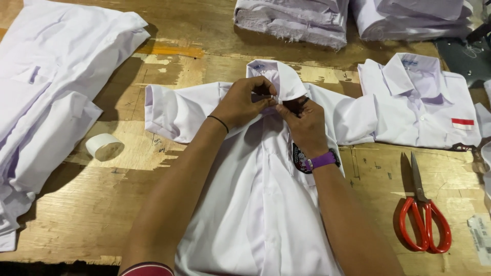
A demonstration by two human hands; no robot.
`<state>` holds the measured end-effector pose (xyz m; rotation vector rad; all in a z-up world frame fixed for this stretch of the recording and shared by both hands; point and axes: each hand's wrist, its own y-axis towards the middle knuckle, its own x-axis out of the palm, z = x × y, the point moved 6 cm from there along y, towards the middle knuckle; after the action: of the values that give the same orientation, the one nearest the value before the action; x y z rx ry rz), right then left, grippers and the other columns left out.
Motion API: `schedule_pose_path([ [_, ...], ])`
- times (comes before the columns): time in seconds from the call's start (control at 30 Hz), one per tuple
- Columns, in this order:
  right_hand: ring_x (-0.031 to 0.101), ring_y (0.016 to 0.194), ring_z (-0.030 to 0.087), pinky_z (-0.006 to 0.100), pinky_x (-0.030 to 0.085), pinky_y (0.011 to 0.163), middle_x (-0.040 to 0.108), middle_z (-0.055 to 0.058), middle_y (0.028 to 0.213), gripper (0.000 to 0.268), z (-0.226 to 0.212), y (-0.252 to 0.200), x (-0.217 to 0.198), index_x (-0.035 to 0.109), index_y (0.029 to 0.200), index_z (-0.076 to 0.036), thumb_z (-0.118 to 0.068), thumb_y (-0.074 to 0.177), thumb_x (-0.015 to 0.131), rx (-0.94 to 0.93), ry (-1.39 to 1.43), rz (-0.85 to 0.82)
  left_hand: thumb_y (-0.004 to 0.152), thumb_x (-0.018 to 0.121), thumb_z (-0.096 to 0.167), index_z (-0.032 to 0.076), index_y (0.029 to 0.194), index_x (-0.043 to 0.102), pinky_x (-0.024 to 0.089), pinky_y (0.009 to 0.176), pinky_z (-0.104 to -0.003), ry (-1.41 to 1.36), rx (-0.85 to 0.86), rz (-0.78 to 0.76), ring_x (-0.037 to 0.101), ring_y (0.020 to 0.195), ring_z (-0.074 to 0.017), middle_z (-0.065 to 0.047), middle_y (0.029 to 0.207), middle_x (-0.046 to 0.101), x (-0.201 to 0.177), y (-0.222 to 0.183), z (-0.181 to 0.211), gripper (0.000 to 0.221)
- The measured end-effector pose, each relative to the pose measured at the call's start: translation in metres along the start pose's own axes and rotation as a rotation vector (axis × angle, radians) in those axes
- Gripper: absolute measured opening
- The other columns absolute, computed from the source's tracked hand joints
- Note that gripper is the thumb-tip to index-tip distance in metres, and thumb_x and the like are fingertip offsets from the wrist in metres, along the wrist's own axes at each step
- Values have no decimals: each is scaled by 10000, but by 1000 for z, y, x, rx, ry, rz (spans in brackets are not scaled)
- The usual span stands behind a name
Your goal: Inspecting a white school shirt and using scissors to trim loose threads from the seams and collar.
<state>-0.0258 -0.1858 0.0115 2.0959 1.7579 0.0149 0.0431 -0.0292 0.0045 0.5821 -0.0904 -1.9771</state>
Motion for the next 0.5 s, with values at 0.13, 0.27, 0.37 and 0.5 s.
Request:
schedule_pose_path([
  [0.13,596,682,117,302,514,642,679,88,701,171,35,5,-6,729,873,0,-124,932,829,15,-10,-8,880,811,138,133,1014,707,531,966,-397,32,2,22,720,968,-220,-40,919,750,1,-4,6,171],
  [0.27,600,707,132,309,517,662,672,84,719,107,28,5,-4,723,861,-2,-64,946,745,68,40,-9,868,831,318,249,1007,675,444,1013,-419,273,6,85,597,1081,-216,57,1002,675,-7,-4,6,220],
  [0.37,606,741,136,320,531,694,686,91,753,74,55,9,-7,733,896,0,-61,934,751,80,72,-8,853,840,393,273,981,659,389,1026,-443,408,32,126,532,1137,-227,74,1026,596,-12,-4,8,253],
  [0.5,632,815,126,338,553,731,724,89,832,91,48,12,-8,759,978,-7,-90,944,771,57,57,-38,868,811,379,292,937,684,380,988,-394,456,46,77,565,1084,-182,97,950,605,-4,-1,-2,169],
])
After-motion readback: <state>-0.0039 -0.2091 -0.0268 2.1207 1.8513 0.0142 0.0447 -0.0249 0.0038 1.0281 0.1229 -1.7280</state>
